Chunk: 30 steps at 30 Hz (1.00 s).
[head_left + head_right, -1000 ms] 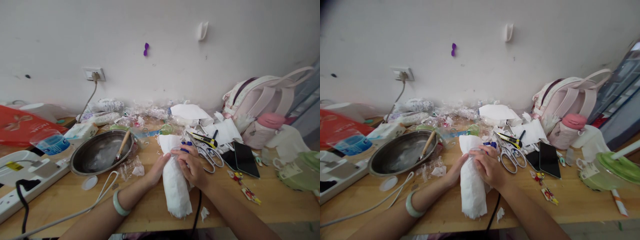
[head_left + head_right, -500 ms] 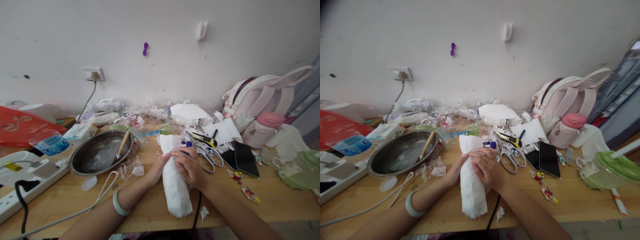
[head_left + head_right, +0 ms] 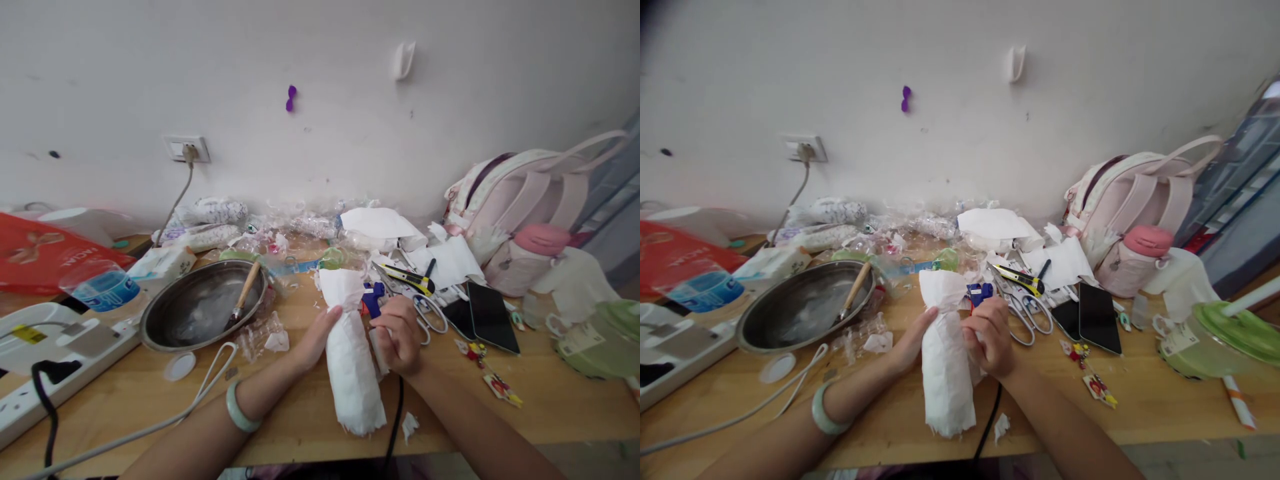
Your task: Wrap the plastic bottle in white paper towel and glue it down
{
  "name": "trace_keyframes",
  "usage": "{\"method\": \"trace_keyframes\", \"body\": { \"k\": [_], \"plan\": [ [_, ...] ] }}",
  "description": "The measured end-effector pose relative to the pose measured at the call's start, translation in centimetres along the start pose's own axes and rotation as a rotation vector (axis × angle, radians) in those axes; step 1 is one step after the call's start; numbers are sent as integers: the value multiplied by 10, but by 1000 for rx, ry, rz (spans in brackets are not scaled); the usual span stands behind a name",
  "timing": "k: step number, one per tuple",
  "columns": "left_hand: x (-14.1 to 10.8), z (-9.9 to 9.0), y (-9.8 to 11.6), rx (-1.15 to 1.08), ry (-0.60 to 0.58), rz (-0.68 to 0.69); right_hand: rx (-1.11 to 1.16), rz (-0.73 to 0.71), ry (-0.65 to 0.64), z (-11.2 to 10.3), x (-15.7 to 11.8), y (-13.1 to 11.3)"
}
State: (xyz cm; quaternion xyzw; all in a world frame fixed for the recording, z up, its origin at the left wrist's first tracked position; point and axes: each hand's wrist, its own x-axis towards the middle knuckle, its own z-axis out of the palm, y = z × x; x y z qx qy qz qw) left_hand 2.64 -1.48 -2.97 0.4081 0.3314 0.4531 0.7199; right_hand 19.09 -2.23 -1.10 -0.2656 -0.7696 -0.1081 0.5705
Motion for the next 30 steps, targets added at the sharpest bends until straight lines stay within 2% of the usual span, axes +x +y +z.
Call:
{"method": "trace_keyframes", "body": {
  "k": [10, 13, 18, 22, 26, 30],
  "plan": [
    [1, 2, 2, -8, 8, 24, 68, 112, -107, 3, 3, 2],
    [0, 2, 4, 35, 41, 39, 110, 172, -94, 4, 5, 2],
    [0, 0, 4, 44, 18, 42, 80, 278, -81, 8, 6, 5],
    [1, 0, 3, 42, 17, 27, 80, 257, -69, 10, 3, 5],
    [2, -3, 4, 69, 32, 18, 62, 154, -109, 8, 3, 1],
    [1, -7, 8, 132, -20, -25, 68, 106, -161, 7, 3, -2]
  ]
}}
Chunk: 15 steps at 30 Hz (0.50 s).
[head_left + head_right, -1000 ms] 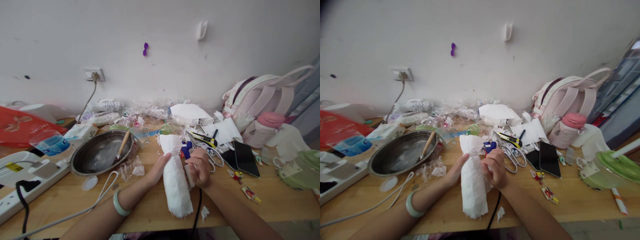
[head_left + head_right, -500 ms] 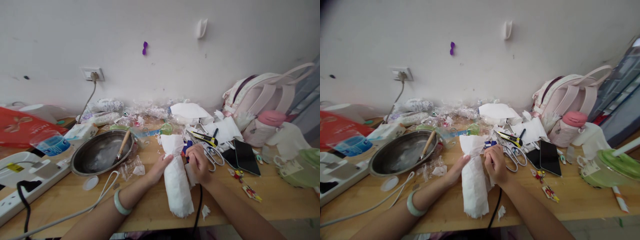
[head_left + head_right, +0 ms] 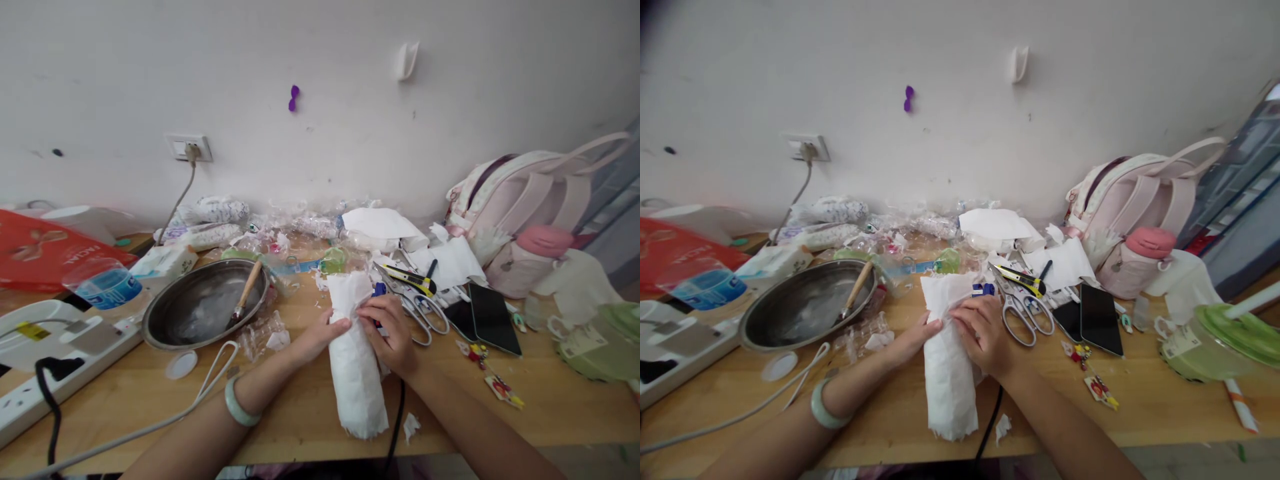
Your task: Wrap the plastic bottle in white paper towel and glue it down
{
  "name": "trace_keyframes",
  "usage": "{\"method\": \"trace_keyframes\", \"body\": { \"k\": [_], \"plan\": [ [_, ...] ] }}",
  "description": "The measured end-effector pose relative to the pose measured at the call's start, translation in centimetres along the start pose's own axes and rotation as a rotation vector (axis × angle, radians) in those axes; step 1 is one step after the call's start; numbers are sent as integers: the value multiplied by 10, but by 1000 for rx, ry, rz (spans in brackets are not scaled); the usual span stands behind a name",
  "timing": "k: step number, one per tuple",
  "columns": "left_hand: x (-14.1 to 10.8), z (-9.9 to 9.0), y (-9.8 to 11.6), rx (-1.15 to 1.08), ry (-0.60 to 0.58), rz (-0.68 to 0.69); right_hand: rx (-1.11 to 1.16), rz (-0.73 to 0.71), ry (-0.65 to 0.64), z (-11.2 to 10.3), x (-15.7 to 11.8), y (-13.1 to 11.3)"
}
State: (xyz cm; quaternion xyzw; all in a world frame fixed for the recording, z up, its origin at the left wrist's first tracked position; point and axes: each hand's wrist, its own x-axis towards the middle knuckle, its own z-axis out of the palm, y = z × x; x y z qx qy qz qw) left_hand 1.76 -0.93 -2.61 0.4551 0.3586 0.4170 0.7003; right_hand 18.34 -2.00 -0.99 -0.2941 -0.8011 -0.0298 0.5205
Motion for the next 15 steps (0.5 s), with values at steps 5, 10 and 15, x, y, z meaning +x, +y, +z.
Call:
{"method": "trace_keyframes", "body": {
  "k": [5, 10, 15],
  "plan": [
    [1, -2, 3, 27, -45, -8, 16, 0, -31, 1, -2, 0],
    [3, 0, 3, 38, -42, 72, -6, -32, -44, 1, -2, -2],
    [3, 0, 4, 95, -15, 92, -28, -75, -73, -3, 3, -3]
  ]
}}
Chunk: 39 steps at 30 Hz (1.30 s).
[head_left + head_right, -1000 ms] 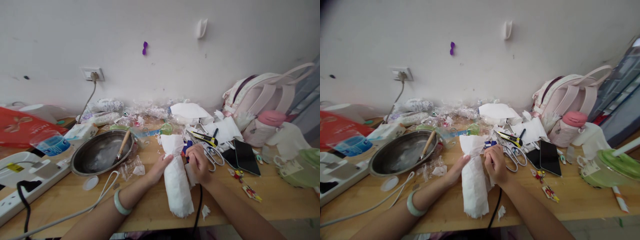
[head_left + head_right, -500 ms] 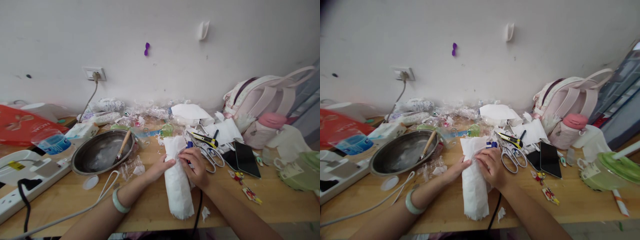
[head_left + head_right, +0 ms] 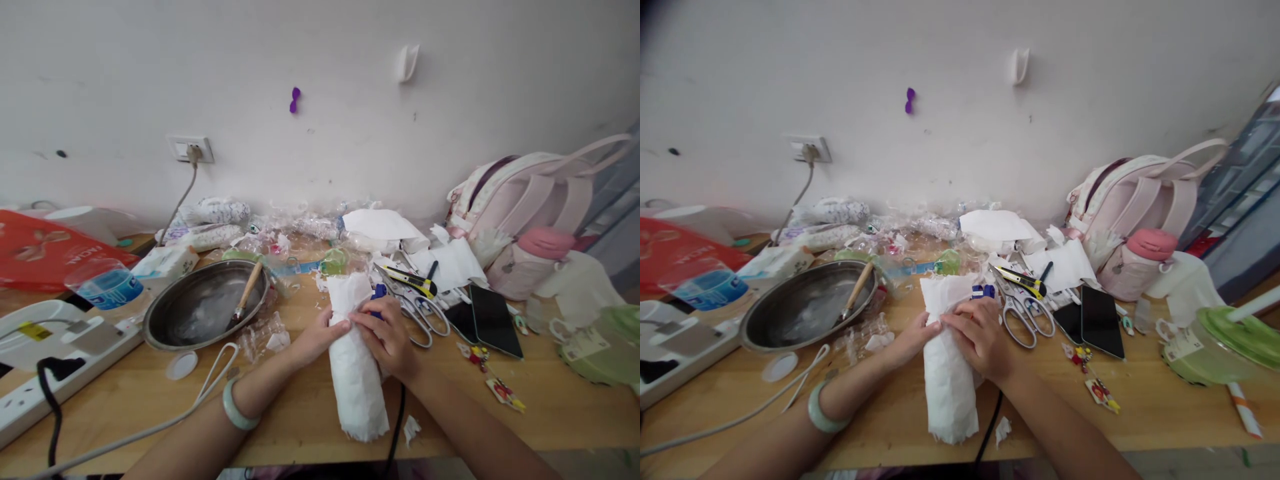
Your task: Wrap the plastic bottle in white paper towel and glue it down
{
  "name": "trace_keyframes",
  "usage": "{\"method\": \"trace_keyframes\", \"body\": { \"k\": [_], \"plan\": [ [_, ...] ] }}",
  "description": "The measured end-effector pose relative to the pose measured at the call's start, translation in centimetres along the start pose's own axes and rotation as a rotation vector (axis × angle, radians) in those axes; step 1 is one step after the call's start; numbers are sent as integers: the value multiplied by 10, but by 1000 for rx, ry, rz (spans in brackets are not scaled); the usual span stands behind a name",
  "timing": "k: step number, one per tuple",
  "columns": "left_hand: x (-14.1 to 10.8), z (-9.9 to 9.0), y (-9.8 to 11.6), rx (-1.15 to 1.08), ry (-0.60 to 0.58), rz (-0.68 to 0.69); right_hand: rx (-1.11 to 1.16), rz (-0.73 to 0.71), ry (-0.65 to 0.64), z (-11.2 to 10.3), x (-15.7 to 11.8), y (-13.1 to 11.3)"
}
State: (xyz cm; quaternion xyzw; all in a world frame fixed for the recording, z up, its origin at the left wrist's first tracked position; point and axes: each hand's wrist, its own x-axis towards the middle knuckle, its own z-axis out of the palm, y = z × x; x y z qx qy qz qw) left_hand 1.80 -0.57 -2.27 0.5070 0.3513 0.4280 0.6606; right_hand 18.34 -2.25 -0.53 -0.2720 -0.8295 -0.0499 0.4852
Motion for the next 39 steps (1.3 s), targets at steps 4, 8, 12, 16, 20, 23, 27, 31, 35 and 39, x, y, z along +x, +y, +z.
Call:
{"method": "trace_keyframes", "body": {
  "k": [4, 8, 12, 16, 20, 23, 27, 31, 35, 39],
  "plan": [
    [0, 1, 0, 9, 14, 25, 24, 28, -56, -1, 5, 1],
    [2, -1, -2, -5, 13, 32, 87, 86, -103, -1, 7, 2],
    [5, -4, -8, -24, -9, 55, 96, 133, -133, 0, 7, 2],
    [5, -5, -12, -45, 0, 81, 78, 134, -138, -1, 7, 2],
    [4, -4, -12, -43, 13, 68, 64, 145, -128, 0, 7, 0],
    [4, -4, -11, -35, 14, 58, 96, 192, -117, 1, 6, -2],
    [4, -4, -11, -32, 18, 33, 94, 248, -103, 3, 5, -6],
    [4, -3, -9, -21, 19, 24, 70, 254, -97, 4, 6, -8],
    [2, -2, -5, -37, 20, 22, 56, 227, -86, 5, 7, -7],
    [3, -3, -5, -58, -8, 31, 55, 228, -79, 5, 6, -7]
  ]
}}
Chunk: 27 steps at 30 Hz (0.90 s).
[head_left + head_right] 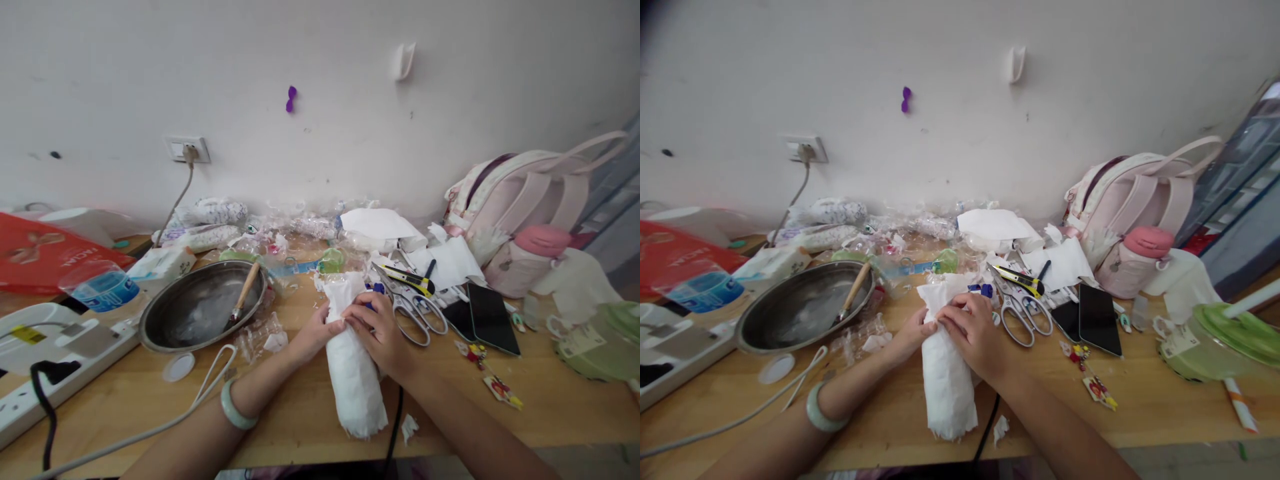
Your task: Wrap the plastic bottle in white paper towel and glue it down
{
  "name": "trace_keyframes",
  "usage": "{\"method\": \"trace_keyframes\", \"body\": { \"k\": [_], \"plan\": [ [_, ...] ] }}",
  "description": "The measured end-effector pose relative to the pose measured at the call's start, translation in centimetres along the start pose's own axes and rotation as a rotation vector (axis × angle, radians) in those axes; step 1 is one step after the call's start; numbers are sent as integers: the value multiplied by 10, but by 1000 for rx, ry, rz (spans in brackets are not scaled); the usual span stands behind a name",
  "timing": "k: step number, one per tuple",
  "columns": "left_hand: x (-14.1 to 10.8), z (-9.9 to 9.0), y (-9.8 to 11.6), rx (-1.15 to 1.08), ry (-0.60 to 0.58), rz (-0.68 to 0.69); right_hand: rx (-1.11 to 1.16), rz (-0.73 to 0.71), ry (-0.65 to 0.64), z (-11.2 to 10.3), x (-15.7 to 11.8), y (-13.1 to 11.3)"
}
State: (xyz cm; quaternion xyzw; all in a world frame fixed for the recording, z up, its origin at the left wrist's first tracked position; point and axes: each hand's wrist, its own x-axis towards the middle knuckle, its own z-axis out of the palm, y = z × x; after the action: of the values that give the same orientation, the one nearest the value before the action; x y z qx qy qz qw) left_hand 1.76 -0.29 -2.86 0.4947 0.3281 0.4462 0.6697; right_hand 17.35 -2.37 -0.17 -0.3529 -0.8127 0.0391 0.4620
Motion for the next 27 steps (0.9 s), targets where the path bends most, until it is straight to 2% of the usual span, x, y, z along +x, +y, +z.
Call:
{"method": "trace_keyframes", "body": {
  "k": [5, 7, 12, 22, 24, 27],
  "plan": [
    [2, -2, -5, -45, -125, -4, 36, 55, 7, 2, -2, 3],
    [2, -1, -5, -30, -129, 23, 72, 53, 33, 3, -3, 4],
    [-3, 3, 2, -36, -13, 68, 79, -11, 47, 4, -4, 3],
    [-1, 8, 10, -23, 129, 25, 226, 73, -41, 2, -7, 4],
    [0, 8, 8, -32, 144, 38, 251, 119, 16, 4, -8, 4],
    [3, 7, 5, -75, 168, 64, 292, 280, 75, 9, -9, 10]
  ]
}}
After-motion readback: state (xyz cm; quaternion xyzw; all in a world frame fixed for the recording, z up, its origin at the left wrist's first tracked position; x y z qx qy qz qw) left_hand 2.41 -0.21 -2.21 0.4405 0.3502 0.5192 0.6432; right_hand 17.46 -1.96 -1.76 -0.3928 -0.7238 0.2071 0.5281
